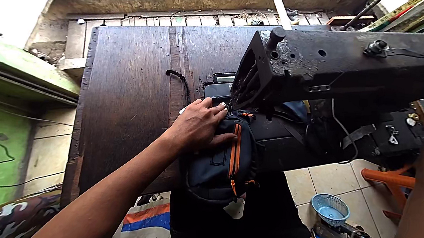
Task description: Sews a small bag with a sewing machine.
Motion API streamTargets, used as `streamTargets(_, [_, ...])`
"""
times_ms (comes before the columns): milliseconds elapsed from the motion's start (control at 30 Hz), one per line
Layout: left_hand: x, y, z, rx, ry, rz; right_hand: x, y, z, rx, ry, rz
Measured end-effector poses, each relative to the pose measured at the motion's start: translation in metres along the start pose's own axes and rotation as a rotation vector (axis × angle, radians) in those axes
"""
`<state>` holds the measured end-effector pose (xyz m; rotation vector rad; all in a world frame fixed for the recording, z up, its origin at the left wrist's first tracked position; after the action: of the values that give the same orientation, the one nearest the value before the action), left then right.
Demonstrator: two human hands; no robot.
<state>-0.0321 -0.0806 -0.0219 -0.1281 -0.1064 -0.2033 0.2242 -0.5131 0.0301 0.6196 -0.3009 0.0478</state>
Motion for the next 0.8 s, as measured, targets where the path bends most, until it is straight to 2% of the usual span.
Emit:
streamTargets(33, [0.000,0.001,-0.001,-0.012,-0.003,-0.003,-0.041,0.030,0.005,0.023,0.164,0.034])
streamTargets(67, [-0.001,0.002,-0.002,-0.025,-0.018,-0.011,-0.086,0.058,0.004,0.083,0.410,0.044])
streamTargets(133, [-0.002,0.004,-0.005,-0.047,-0.052,-0.027,-0.172,0.098,-0.016,0.188,1.055,-0.047])
streamTargets(167, [-0.002,0.005,-0.005,-0.050,-0.056,-0.026,-0.208,0.106,-0.035,0.233,1.297,-0.051])
streamTargets(233, [-0.002,0.005,-0.004,-0.049,-0.040,-0.011,-0.269,0.110,-0.072,0.481,1.479,-0.026])
streamTargets(300, [-0.003,0.004,-0.002,-0.035,-0.016,0.006,-0.310,0.116,-0.092,0.908,1.448,-0.259])
streamTargets(367, [-0.005,0.003,0.000,-0.019,0.021,0.029,-0.330,0.127,-0.097,1.209,1.363,-0.535])
streamTargets(433, [-0.004,-0.003,0.004,-0.040,0.049,0.078,-0.329,0.130,-0.088,1.306,1.292,-0.634])
streamTargets(533, [0.001,-0.025,0.012,-0.078,0.090,0.264,-0.293,0.119,-0.062,1.232,1.063,-0.645])
streamTargets(600, [0.005,-0.046,0.016,-0.099,0.142,0.404,-0.247,0.103,-0.049,1.120,0.885,-0.591])
streamTargets(667, [0.006,-0.060,0.014,-0.120,0.148,0.443,-0.189,0.086,-0.043,0.934,0.820,-0.413])
streamTargets(733, [0.004,-0.060,0.011,-0.172,0.056,0.362,-0.146,0.076,-0.036,0.780,0.868,-0.165])
streamTargets(800, [-0.002,-0.043,0.012,-0.213,0.018,0.210,-0.129,0.088,-0.028,0.673,0.921,-0.025])
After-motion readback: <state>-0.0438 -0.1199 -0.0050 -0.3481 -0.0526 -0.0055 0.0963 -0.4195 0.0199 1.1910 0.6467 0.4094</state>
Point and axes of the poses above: each hand's wrist, its own x-axis towards the middle knuckle, its own z-axis out of the back of the hand, y = z × x, the point moved 2 cm from there along x, towards the middle knuckle, and after that the axes turned 2 degrees about -z, right-handed, at the moved point
